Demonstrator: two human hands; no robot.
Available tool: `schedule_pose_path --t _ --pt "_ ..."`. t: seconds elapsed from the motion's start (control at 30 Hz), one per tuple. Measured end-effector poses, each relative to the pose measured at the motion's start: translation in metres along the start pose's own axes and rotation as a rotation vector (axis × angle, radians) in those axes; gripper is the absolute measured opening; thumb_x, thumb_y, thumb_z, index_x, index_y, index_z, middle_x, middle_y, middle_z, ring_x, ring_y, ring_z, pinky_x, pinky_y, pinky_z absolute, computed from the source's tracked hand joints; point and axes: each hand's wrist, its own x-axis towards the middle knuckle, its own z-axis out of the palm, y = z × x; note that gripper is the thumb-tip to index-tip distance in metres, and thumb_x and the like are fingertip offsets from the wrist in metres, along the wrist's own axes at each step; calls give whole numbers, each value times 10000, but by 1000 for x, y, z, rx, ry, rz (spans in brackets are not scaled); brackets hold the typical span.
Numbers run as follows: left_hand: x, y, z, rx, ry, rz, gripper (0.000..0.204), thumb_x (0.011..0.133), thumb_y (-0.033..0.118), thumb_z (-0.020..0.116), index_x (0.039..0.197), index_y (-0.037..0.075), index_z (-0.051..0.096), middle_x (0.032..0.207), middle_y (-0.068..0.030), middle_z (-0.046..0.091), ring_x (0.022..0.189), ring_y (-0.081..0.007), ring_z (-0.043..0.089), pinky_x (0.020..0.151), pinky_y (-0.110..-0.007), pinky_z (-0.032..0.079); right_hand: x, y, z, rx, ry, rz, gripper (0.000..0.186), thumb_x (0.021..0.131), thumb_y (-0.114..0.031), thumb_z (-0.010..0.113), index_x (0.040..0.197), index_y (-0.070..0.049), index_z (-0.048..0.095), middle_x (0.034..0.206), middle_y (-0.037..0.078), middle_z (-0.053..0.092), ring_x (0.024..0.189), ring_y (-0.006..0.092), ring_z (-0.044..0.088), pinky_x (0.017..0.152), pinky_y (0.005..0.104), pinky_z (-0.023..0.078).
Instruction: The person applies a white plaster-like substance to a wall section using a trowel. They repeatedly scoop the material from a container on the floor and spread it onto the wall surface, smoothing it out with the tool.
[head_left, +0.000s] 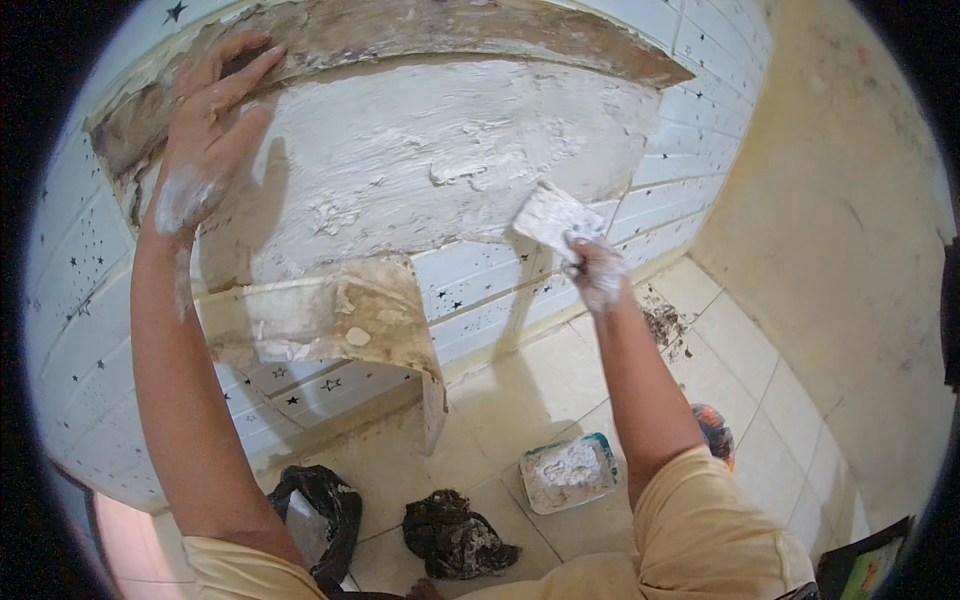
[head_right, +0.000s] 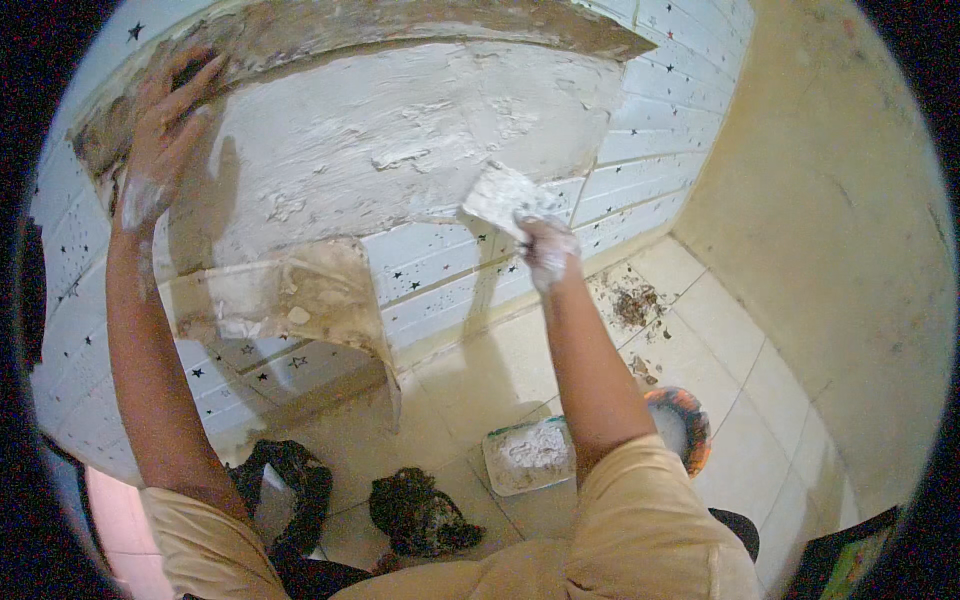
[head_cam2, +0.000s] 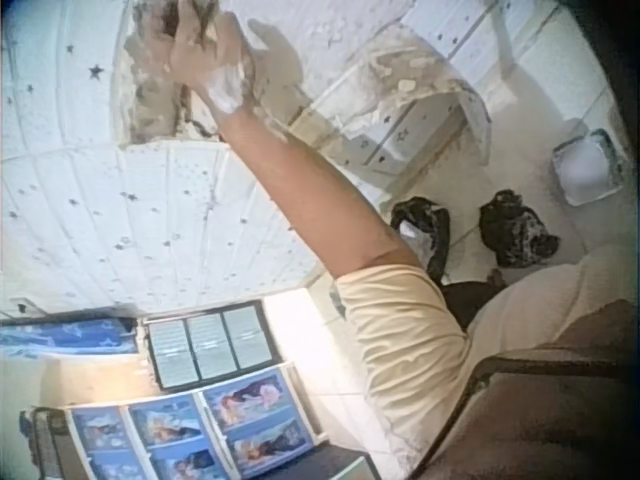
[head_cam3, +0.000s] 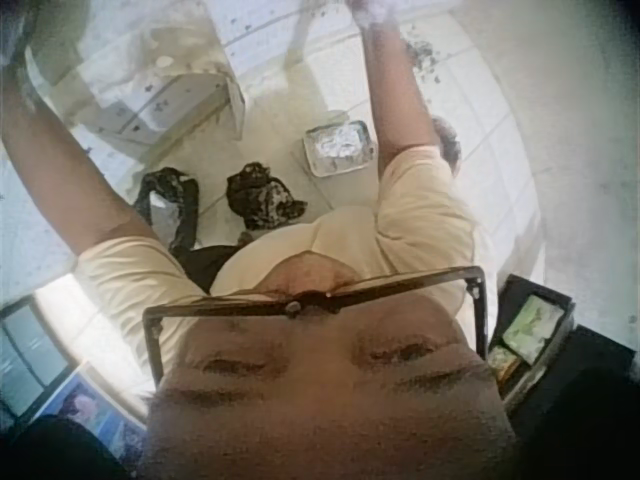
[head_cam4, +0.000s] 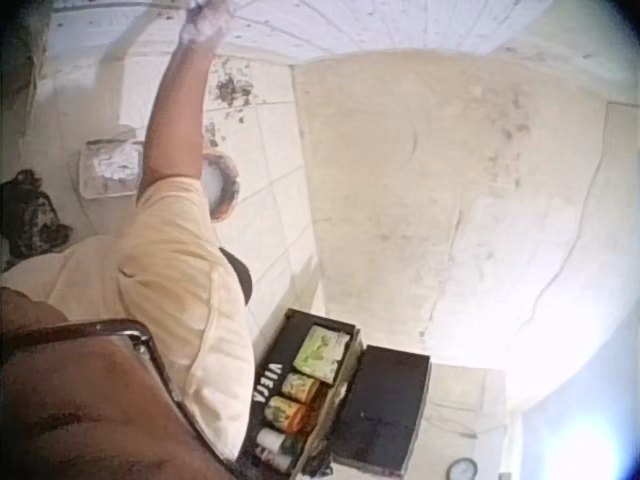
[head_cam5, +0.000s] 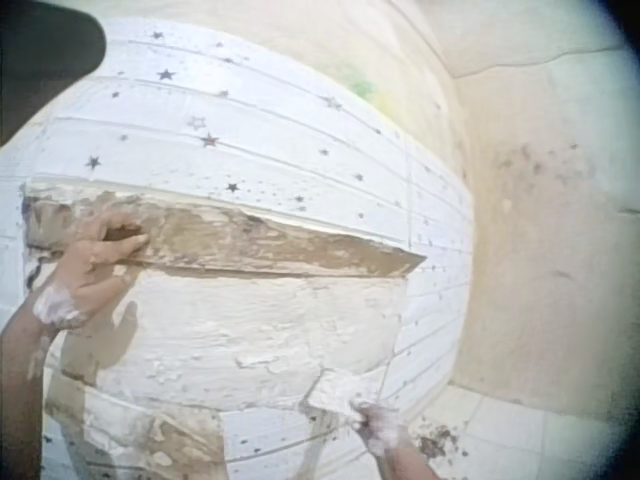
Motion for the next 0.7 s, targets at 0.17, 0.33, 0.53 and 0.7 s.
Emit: schedule_pose_path --t 0.17,0.33,0.53,0.7 --pt "-4 3 4 -50 34 -13 477 753 145 558 1230 137 585 1312 -81 480 1257 -265 378 1107 -416 142 -20 -61 9 119 -122 -230 361 785 23 573 1139 -29 517 980 77 597 854 179 601 598 286 498" --pt "-3 4 6 -90 61 -9 480 733 114 564 1211 131 598 1300 -81 487 1233 -257 405 1080 -365 224 -21 -72 86 -1011 209 -1347 468 695 102 509 1148 -13 492 918 151 528 811 286 526 700 393 460" --pt "-2 4 2 -70 24 -26 550 728 180 563 1275 133 547 1321 -132 454 1261 -290 361 1098 -393 163 -12 -24 144 -1147 29 -1718 437 689 25 530 1126 18 509 912 193 477 803 356 484 728 439 424" --pt "-2 21 -4 -288 8 -131 492 741 94 562 1224 5 538 1302 -174 419 1234 -290 381 1049 -381 261 -20 33 113 -1291 -241 -1686 392 707 -38 520 1083 74 510 883 208 489 802 363 494 730 437 435"
